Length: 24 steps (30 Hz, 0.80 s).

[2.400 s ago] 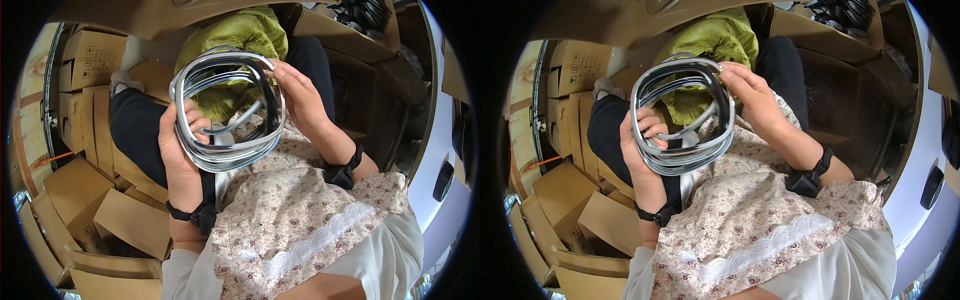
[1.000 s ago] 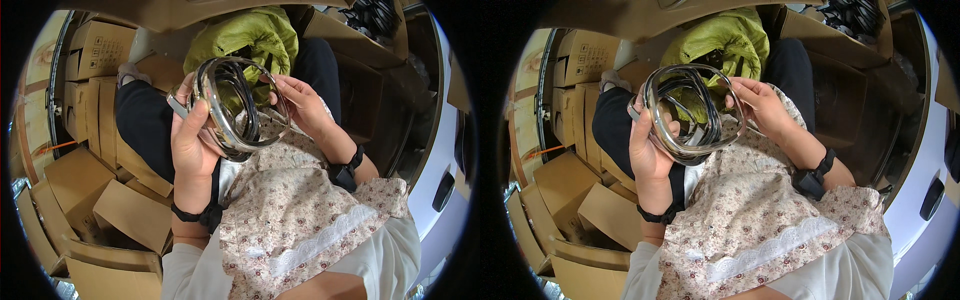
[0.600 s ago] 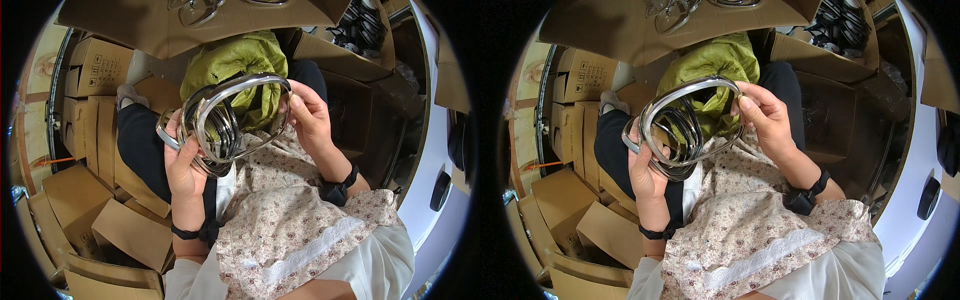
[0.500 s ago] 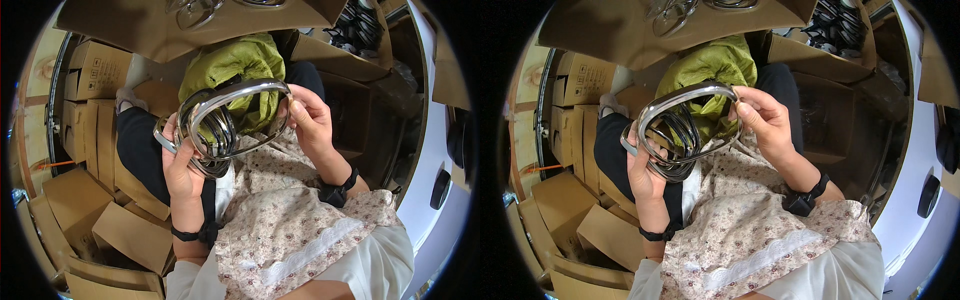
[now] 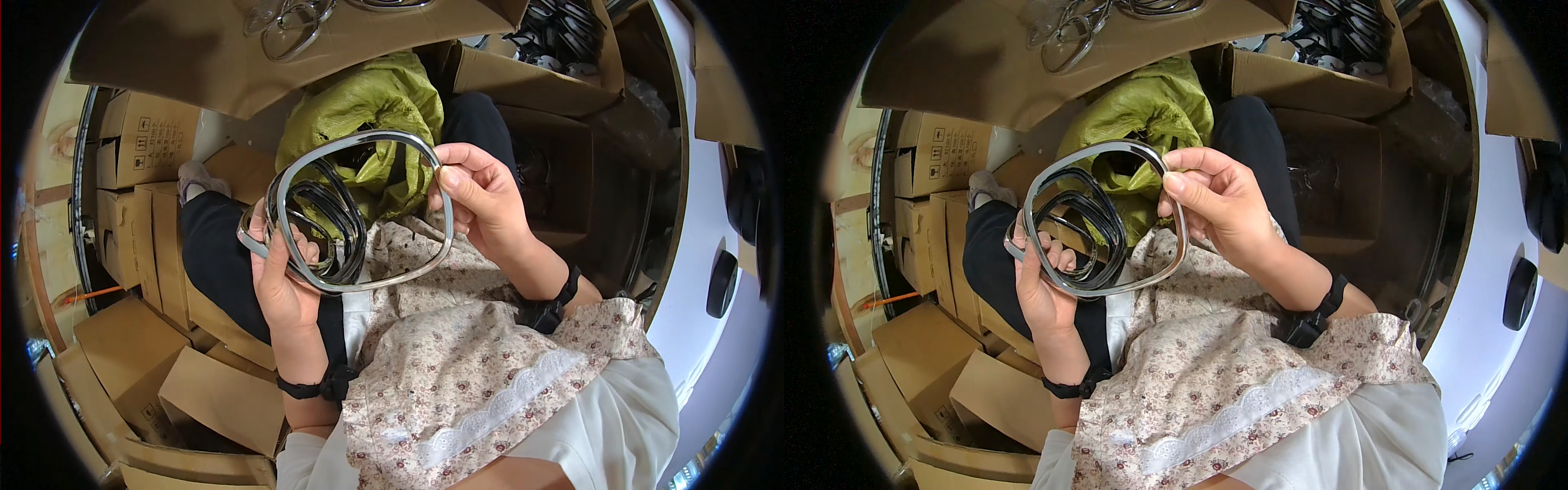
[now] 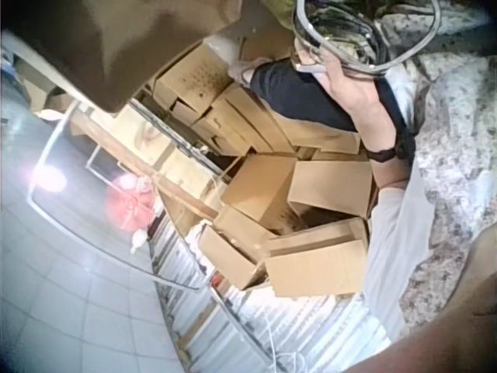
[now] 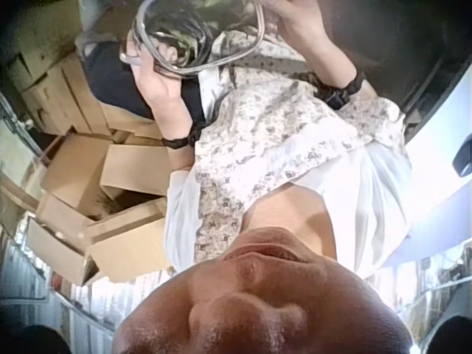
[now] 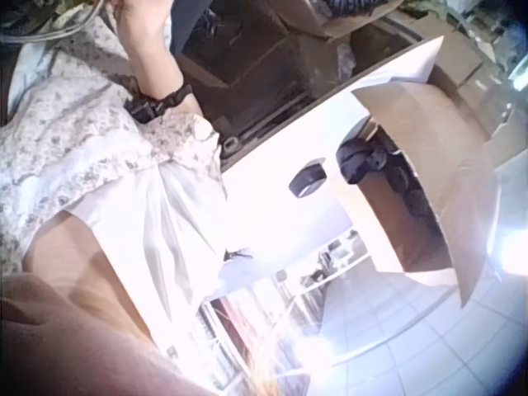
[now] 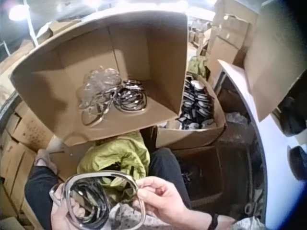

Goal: Inspecting and sorting chrome rings from a bag and boxes.

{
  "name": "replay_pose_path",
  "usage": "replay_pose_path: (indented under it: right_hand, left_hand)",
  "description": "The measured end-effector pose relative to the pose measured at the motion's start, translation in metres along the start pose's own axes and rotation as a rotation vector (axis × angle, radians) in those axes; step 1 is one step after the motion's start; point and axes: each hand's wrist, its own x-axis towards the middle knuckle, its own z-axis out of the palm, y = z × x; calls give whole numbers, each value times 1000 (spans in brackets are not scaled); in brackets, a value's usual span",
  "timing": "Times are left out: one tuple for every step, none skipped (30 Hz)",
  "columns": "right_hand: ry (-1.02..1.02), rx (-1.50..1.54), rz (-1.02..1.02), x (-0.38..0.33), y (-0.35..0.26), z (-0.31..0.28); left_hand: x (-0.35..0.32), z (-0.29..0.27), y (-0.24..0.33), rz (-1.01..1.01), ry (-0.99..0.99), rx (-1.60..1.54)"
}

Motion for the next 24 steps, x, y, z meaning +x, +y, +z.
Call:
replay_pose_path:
  right_hand:
    - [4,1,-2,0,0,0]
    - [7,12,9,0,-1,0]
    - [8,25,23,0,-1,0]
    - [11,27,24,0,-1,0]
    - [14,70,62,1,-1,-1]
    - [17,112,102,2,-1,-1]
    - [19,115,105,2,-2,-2]
    - [33,57,56,2,-3,-5]
    - [45,0,6,3,-6,-7]
    - [141,-73,-33,4,-11,-9]
    - [153,-70,-77,6,-17,-22]
    - [284,-219,-183,7,-27,-28]
    - [368,-268,-352,11,-34,-37]
    - [464,-329,-403,7,-47,-57]
    - [504,-363,-510,7,-56,-77]
    - [688,-454,-564,9,-61,-83]
    - [693,-473,-599,9,-65,-100]
    - [741,-625,-560,6,-74,-116]
    - [774,-719,-558,5,-75,-127]
    - [807,-814,-557,5,-74,-137]
    - [803,-811,-557,6,-72,-149]
    - [791,-1002,-582,6,-70,-160]
    - [775,-1194,-605,6,-69,-166]
    - [797,-1325,-478,6,-64,-162]
  left_hand:
    - [1,1,0,-5,-13,-4]
    - [2,2,0,-9,-25,-8]
    - [1,1,-1,-12,-24,-6]
    - [1,1,-1,-8,-30,-6]
    - [2,0,-1,-3,-37,-6]
    - [2,1,-1,-5,-34,-5]
    - [2,2,0,-3,-39,5]
    - [3,4,1,0,-43,15]
    - [3,10,1,-2,12,0]
    - [6,-1,1,0,-66,-43]
    - [6,-5,1,-17,-32,-100]
    - [6,-3,0,-33,1,-154]
    - [5,-2,1,-47,-13,-187]
    - [5,-3,3,-59,-42,-209]
    - [5,-3,3,-64,-48,-237]
    - [4,-6,5,-63,-48,-265]
    - [3,-8,6,-55,-42,-264]
    - [5,-8,7,-80,-102,-326]
    - [5,-8,7,-101,-160,-383]
    - [4,-8,7,-98,-159,-383]
    - [4,-8,7,-86,-192,-398]
    - [4,-8,7,-77,-227,-416]
    - [3,-6,7,-77,-229,-417]
    - [3,-5,6,-73,-250,-412]
